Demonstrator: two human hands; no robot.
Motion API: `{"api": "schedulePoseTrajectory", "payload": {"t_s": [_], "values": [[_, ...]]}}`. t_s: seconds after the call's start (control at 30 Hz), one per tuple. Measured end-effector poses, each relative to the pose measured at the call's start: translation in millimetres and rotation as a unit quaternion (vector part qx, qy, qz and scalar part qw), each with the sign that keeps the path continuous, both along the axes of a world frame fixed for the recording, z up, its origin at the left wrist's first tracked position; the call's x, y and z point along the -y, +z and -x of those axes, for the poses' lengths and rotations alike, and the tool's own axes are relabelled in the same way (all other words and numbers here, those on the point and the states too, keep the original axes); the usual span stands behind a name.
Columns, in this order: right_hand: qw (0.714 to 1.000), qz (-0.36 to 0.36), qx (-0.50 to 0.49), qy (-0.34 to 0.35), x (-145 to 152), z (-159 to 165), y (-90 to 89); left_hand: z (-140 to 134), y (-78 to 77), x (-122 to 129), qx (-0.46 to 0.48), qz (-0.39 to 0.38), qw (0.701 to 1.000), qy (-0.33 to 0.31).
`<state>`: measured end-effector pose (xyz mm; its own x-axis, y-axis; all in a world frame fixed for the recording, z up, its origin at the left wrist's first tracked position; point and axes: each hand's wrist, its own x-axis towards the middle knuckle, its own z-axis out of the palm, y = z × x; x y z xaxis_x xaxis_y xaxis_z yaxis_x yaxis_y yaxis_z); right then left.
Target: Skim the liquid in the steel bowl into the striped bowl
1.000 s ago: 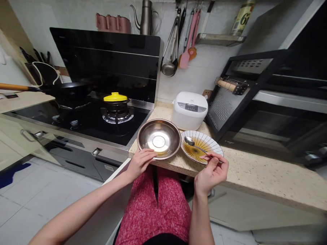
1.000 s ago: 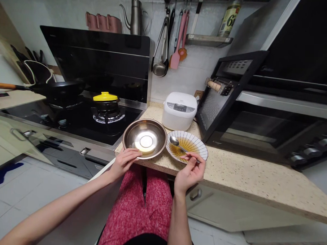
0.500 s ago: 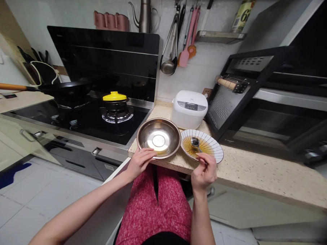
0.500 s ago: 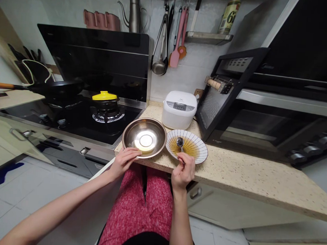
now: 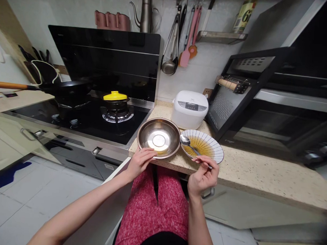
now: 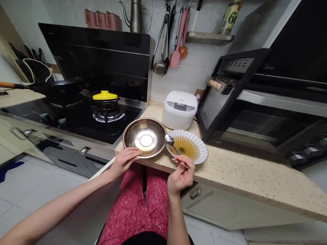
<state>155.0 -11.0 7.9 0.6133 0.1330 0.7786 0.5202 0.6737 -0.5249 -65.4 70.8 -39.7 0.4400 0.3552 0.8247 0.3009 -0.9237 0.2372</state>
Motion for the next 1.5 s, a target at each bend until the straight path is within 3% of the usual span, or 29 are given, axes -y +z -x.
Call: {"api": "schedulePoseTrajectory", "payload": {"t_s": [0.2, 0.4, 1.23, 1.5], "values": [[0.987, 0.098, -0.005, 0.126, -2, 20, -7.2, 0, 0.3, 0, -0.003, 0.003, 1.0, -0.001], [0.971, 0.155, -0.008, 0.183, -11, 30, -14.8, 0, -0.3, 0, -0.004, 0.007, 1.0, 0.001], [0.944, 0.198, -0.072, 0.253, -25, 30, -27.2, 1, -2.1, -1, -0.004, 0.017, 1.0, -0.006], [0.931, 0.19, -0.136, 0.282, -29, 30, -34.7, 1, -0.5, 0, -0.002, 0.027, 1.0, -0.009]]}}
